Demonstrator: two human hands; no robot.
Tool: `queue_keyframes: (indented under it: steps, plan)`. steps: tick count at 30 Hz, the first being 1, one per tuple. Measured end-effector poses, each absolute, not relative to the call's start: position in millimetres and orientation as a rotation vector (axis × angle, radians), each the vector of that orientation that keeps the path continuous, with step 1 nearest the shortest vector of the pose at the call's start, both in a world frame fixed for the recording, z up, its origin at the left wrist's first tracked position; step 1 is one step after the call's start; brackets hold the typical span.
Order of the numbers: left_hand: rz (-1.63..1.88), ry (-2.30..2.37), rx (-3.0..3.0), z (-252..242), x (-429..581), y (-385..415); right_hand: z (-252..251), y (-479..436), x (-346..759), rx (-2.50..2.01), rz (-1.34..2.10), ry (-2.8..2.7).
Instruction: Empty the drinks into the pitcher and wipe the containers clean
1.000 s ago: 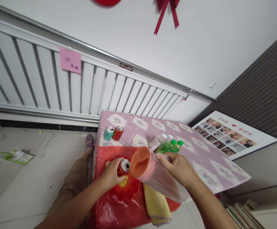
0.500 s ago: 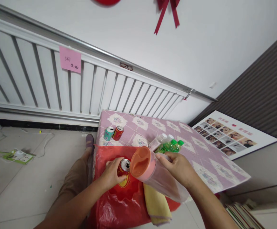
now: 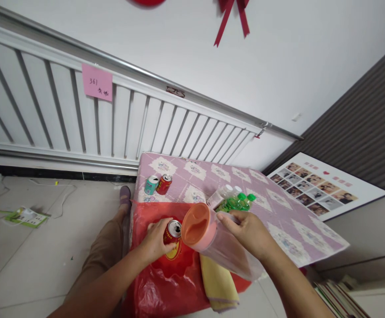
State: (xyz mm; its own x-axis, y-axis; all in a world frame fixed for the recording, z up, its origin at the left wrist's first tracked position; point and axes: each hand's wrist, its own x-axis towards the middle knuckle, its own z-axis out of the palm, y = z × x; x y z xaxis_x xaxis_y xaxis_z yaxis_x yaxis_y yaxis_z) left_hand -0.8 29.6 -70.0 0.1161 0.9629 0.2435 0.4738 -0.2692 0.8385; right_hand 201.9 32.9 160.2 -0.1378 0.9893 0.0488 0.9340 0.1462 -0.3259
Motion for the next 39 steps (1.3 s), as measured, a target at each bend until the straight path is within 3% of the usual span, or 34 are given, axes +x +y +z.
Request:
queue_keyframes:
  steps: [39]
  plan:
    - [1.102,1.385,1.792,-70.5,-2.1,29.0,161.7,32.9,201.1,-1.929,0.328,-2.151]
